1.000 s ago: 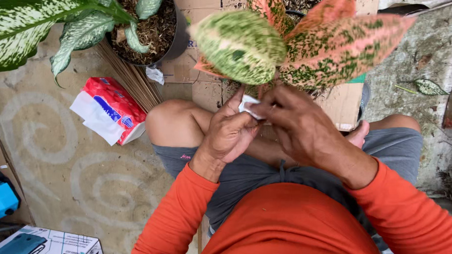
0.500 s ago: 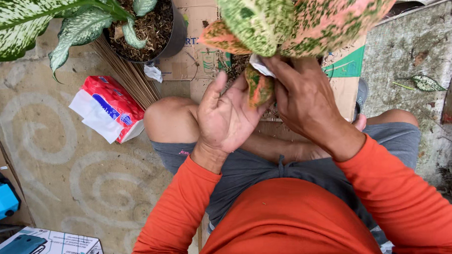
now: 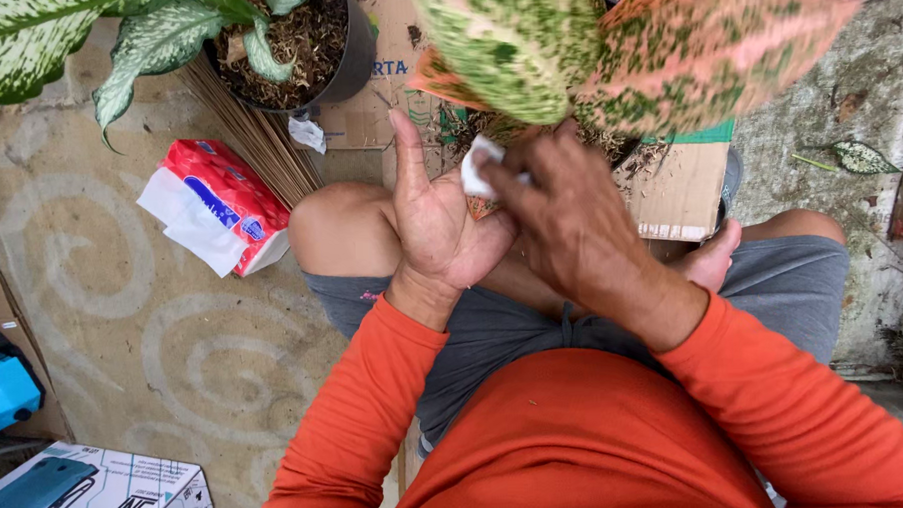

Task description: The person sits on the floor and cleans the leaves of two potted plants using a tissue. They wipe the leaves of a green and white variegated plant first, then move to a pink and green variegated plant, wiping each leaf individually.

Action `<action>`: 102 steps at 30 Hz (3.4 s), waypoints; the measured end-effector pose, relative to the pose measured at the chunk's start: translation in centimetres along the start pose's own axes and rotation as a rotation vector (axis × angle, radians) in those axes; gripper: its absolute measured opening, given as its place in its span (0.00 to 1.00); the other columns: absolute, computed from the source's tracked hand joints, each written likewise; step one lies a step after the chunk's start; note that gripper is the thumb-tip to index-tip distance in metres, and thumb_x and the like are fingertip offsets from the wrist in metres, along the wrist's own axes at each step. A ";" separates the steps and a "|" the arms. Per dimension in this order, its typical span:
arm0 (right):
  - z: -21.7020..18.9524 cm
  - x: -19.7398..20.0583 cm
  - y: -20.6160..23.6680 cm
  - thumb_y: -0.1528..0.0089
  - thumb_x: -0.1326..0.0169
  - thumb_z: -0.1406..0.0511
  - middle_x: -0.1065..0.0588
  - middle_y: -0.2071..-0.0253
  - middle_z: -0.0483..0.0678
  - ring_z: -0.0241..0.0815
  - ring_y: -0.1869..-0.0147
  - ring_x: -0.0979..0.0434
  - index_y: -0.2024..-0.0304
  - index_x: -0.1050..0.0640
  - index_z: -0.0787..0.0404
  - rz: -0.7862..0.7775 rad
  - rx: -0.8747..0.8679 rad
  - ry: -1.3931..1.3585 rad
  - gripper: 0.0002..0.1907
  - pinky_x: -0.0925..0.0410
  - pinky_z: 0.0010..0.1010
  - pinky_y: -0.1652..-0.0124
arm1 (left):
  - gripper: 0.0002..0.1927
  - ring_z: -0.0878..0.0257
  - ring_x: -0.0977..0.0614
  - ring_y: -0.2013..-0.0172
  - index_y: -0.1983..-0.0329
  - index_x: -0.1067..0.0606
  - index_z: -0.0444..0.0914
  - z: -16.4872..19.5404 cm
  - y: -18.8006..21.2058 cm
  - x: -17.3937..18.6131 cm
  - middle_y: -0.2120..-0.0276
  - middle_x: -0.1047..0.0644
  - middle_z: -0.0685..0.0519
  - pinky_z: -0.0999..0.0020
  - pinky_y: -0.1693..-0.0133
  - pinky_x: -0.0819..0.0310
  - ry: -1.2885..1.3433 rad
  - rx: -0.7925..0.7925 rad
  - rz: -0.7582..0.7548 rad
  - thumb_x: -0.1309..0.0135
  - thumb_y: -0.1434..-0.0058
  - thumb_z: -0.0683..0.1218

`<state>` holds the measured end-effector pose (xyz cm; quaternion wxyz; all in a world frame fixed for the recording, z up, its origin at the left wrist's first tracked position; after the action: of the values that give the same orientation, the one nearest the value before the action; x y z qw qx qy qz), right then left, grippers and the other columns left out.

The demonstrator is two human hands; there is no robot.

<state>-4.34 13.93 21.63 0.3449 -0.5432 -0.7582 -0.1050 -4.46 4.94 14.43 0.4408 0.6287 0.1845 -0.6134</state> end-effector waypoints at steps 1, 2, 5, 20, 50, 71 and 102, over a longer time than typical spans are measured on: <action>-1.5 0.2 0.5 0.42 0.42 0.73 0.27 0.55 0.55 0.54 0.55 0.27 0.42 0.22 0.64 0.027 0.129 0.023 0.24 0.33 0.48 0.58 | 0.56 0.47 0.35 0.28 0.22 0.46 0.33 -0.1 0.1 -0.2 0.30 0.35 0.41 0.47 0.26 0.46 -0.029 0.010 -0.006 0.68 0.35 0.81; -1.8 0.3 0.9 0.43 0.43 0.74 0.27 0.55 0.54 0.54 0.54 0.27 0.43 0.22 0.63 0.022 0.133 -0.038 0.23 0.33 0.47 0.57 | 0.58 0.47 0.36 0.28 0.21 0.47 0.33 -0.1 0.1 -0.3 0.29 0.36 0.40 0.49 0.25 0.46 -0.060 0.021 -0.017 0.68 0.36 0.82; -0.6 1.1 2.2 0.42 0.47 0.76 0.29 0.52 0.53 0.53 0.48 0.27 0.44 0.22 0.61 0.083 0.066 -0.098 0.23 0.31 0.45 0.51 | 0.60 0.49 0.36 0.27 0.20 0.49 0.33 -0.3 0.0 -0.9 0.27 0.38 0.42 0.47 0.27 0.46 0.000 0.075 -0.098 0.68 0.38 0.83; -0.5 0.7 2.7 0.47 0.45 0.76 0.28 0.55 0.54 0.53 0.55 0.29 0.47 0.21 0.62 -0.047 0.127 -0.102 0.24 0.36 0.43 0.58 | 0.62 0.48 0.33 0.29 0.19 0.49 0.34 -0.4 0.1 0.3 0.26 0.38 0.42 0.49 0.27 0.44 0.033 0.080 -0.073 0.65 0.38 0.85; -1.1 -1.0 5.0 0.44 0.48 0.79 0.28 0.52 0.56 0.56 0.49 0.27 0.39 0.25 0.62 0.020 0.086 -0.158 0.29 0.30 0.43 0.52 | 0.63 0.46 0.38 0.25 0.20 0.50 0.29 -0.6 -0.4 0.2 0.25 0.41 0.35 0.52 0.25 0.45 0.042 0.020 -0.025 0.65 0.39 0.83; -0.3 -0.5 2.5 0.42 0.45 0.75 0.28 0.50 0.51 0.54 0.49 0.29 0.41 0.22 0.58 0.083 0.063 0.117 0.26 0.36 0.47 0.51 | 0.59 0.47 0.35 0.29 0.23 0.43 0.31 -0.7 -0.3 1.7 0.31 0.34 0.40 0.47 0.25 0.46 0.018 -0.008 0.035 0.61 0.37 0.82; 4.1 3.2 10.6 0.41 0.54 0.79 0.23 0.51 0.52 0.44 0.47 0.21 0.47 0.17 0.64 -0.276 -0.310 -0.819 0.23 0.29 0.30 0.51 | 0.32 0.58 0.20 0.58 0.32 0.30 0.26 9.3 1.6 11.1 0.59 0.25 0.44 0.63 0.54 0.16 -0.974 -0.432 0.483 0.44 0.29 0.54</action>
<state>2.96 22.65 18.34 -0.0858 -0.4792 -0.8726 -0.0390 -6.89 -6.58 5.92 0.7202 0.1943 -0.0672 -0.6626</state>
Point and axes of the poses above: each hand's wrist, its own y-axis away from the middle knuckle, its own x-axis out of the back of the hand, z = x × y, the point moved 8 cm from there along -y, towards the middle knuckle
